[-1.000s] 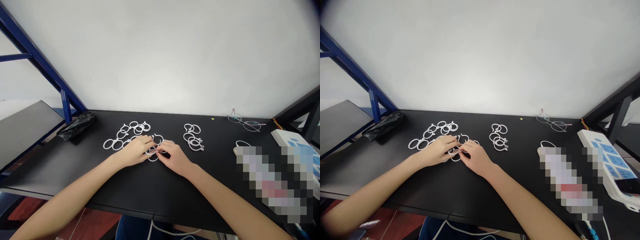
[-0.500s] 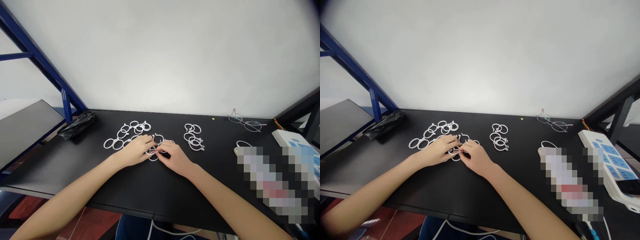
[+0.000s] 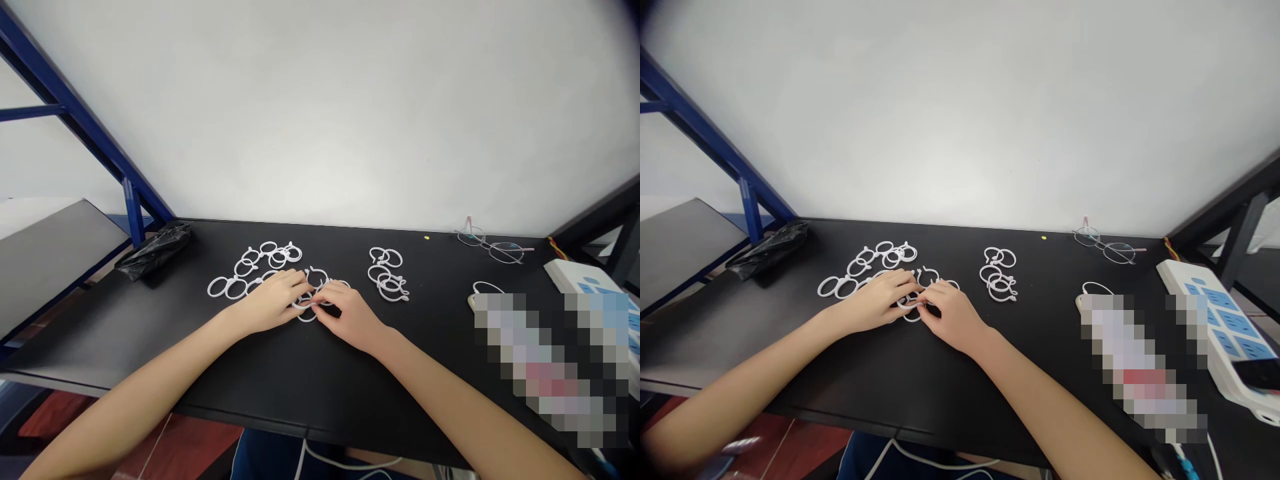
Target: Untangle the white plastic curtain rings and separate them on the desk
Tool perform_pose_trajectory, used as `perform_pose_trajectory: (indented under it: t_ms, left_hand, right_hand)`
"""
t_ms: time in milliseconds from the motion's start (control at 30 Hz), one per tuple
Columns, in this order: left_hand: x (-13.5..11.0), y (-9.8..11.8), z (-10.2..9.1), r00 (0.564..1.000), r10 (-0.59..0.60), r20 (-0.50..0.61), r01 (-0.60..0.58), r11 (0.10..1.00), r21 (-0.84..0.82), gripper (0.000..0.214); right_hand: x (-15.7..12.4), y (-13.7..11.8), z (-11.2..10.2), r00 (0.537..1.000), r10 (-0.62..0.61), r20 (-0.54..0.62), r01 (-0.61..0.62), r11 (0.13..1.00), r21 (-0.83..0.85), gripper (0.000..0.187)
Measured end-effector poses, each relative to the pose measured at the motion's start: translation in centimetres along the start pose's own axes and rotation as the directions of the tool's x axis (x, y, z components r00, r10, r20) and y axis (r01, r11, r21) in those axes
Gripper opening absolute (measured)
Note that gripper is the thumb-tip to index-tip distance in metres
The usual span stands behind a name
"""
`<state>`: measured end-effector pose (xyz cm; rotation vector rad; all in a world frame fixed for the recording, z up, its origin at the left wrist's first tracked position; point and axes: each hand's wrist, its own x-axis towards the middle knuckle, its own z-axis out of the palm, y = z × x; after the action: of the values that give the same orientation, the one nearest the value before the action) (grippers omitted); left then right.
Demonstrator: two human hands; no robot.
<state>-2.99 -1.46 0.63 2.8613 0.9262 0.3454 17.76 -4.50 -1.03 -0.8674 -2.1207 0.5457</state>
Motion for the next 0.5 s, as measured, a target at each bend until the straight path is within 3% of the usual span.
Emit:
perform_pose_trajectory:
  t_ms: [500]
  left_hand:
    - [0.03, 0.02, 0.04, 1.0, 0.0, -0.002, 0.0, 1.0, 0.004, 0.019]
  right_hand:
    - [-0.08, 0.16, 0.11, 1.0, -0.004, -0.002, 0.004, 1.0, 0.012, 0.011]
